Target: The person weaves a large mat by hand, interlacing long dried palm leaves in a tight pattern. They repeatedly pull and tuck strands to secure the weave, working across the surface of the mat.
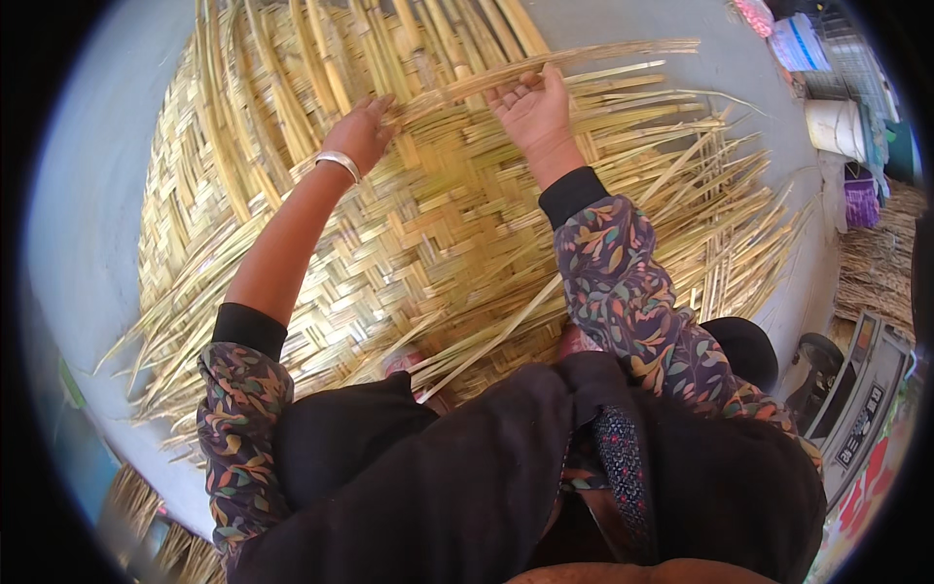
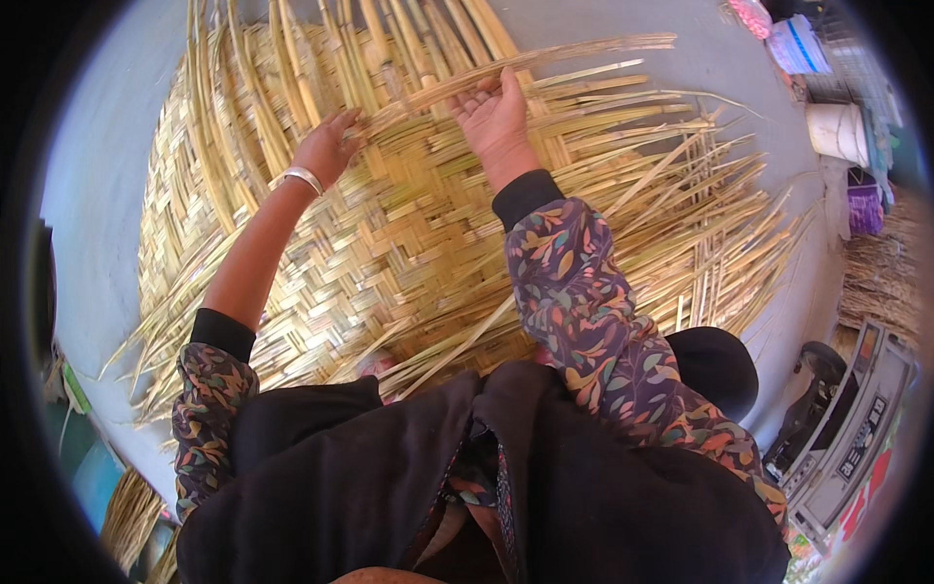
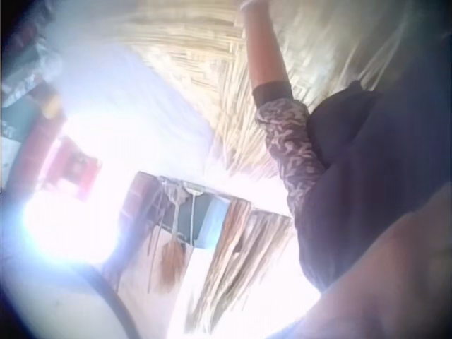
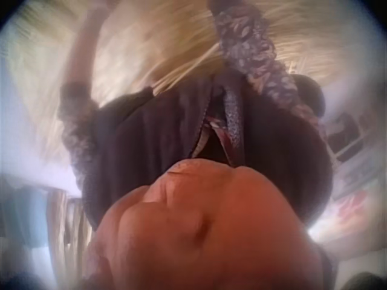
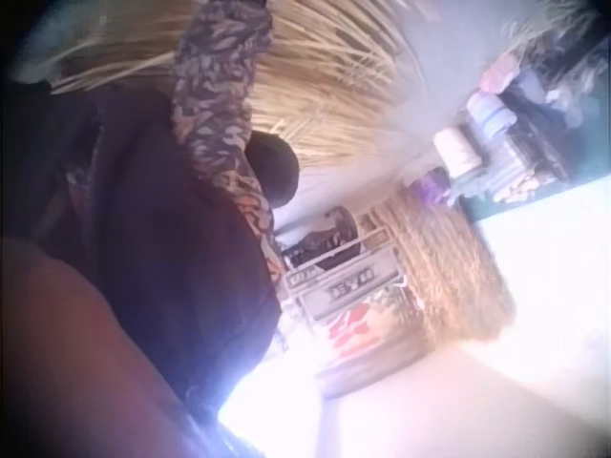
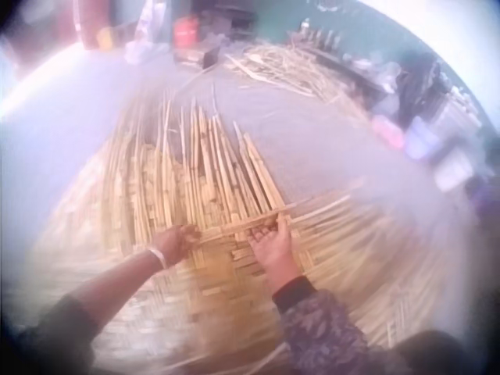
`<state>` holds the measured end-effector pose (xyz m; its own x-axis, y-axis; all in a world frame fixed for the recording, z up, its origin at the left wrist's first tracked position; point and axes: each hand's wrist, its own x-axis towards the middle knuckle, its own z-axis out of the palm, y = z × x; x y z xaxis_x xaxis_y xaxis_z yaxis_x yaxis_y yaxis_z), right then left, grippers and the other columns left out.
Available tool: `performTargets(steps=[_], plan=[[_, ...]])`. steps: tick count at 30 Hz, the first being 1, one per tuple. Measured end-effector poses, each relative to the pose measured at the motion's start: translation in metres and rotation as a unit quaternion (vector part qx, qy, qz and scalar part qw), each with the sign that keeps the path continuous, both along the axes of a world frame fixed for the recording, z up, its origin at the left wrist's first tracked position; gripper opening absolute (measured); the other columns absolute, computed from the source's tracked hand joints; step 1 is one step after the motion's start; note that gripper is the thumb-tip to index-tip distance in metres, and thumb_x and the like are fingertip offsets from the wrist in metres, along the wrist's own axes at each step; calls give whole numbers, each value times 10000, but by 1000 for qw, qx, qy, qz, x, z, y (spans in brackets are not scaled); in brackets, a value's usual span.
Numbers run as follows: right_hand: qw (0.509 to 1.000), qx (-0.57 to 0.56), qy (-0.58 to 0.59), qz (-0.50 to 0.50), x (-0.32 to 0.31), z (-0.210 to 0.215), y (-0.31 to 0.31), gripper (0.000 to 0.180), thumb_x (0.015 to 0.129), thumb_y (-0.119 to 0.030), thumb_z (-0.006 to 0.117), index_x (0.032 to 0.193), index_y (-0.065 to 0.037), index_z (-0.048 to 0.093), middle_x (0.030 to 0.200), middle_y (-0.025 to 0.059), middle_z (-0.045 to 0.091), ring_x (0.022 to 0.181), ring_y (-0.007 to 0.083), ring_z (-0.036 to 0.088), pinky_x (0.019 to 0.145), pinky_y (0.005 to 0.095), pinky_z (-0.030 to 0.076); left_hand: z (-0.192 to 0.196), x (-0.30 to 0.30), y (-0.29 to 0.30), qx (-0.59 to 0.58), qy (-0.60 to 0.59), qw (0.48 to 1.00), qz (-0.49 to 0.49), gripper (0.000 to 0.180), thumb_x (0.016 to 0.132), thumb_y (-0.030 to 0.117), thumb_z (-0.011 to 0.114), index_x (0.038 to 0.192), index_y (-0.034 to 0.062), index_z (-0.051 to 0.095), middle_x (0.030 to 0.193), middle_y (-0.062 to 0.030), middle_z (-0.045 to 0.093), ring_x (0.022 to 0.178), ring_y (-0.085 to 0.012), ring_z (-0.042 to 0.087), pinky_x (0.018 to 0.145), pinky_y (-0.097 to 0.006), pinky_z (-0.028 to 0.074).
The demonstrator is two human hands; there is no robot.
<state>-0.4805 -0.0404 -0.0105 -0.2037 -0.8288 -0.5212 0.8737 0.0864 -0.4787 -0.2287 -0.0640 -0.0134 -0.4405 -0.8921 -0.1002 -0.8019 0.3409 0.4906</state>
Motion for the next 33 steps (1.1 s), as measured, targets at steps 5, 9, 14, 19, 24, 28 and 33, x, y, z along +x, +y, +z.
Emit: performTargets(steps=[5, 9, 14, 19, 24, 28, 33], plan=[[997, -28, -14, 72, -11, -4, -10, 354, 946, -366, 411, 702, -108, 417, 890, 163, 596, 899, 300, 563, 842, 471, 463, 8, -12, -26, 171, -34, 984, 43, 390, 784, 374, 689, 1051, 92, 658, 1009, -147, 653, 890, -284, 630, 837, -380, 482], [962, 38, 213, 168, -11, -3, -54, 222, 919, -217, 454, 820, -30, 522, 850, 132, 615, 777, 283, 627, 677, 375, 521, 14, -24, -11, 126, -20, 981, 143, 315, 789, 391, 680, 919, 106, 707, 788, -104, 676, 707, -236, 639, 691, -371, 503], [679, -52, 640, 356, 3, -23, -115, 415, 837, -283, 612, 1073, 56, 567, 984, 189, 633, 943, 280, 621, 814, 362, 500, -9, -25, -1, 52, 79, 957, 275, 310, 769, 387, 687, 810, 79, 690, 638, -127, 624, 555, -248, 593, 563, -376, 469], [453, -34, 831, 322, 24, -43, -153, 419, 723, -292, 689, 994, 22, 634, 902, 188, 662, 855, 330, 645, 743, 400, 512, -32, -24, -4, 100, 168, 914, 355, 337, 762, 363, 690, 702, 38, 621, 547, -106, 558, 485, -196, 526, 498, -354, 429], [448, 59, 792, 410, 39, -37, -172, 392, 702, -299, 688, 945, 8, 668, 932, 199, 661, 897, 341, 637, 788, 392, 508, -41, -18, -1, 119, 215, 898, 365, 355, 767, 351, 695, 669, 31, 578, 530, -80, 537, 466, -156, 482, 475, -327, 409], [547, 17, 760, 351, 23, -78, -189, 441, 678, -270, 683, 1013, 13, 636, 911, 192, 662, 885, 339, 639, 771, 387, 514, -42, -19, -1, 129, 238, 896, 352, 358, 775, 360, 691, 670, 39, 571, 533, -60, 552, 464, -144, 494, 464, -316, 409], [642, -55, 698, 311, -8, -106, -200, 257, 699, -149, 737, 873, -9, 612, 687, 65, 597, 581, 172, 571, 540, 344, 457, -46, -31, -5, 135, 264, 899, 321, 338, 793, 326, 687, 659, 43, 558, 522, -35, 544, 465, -116, 533, 452, -292, 420]])
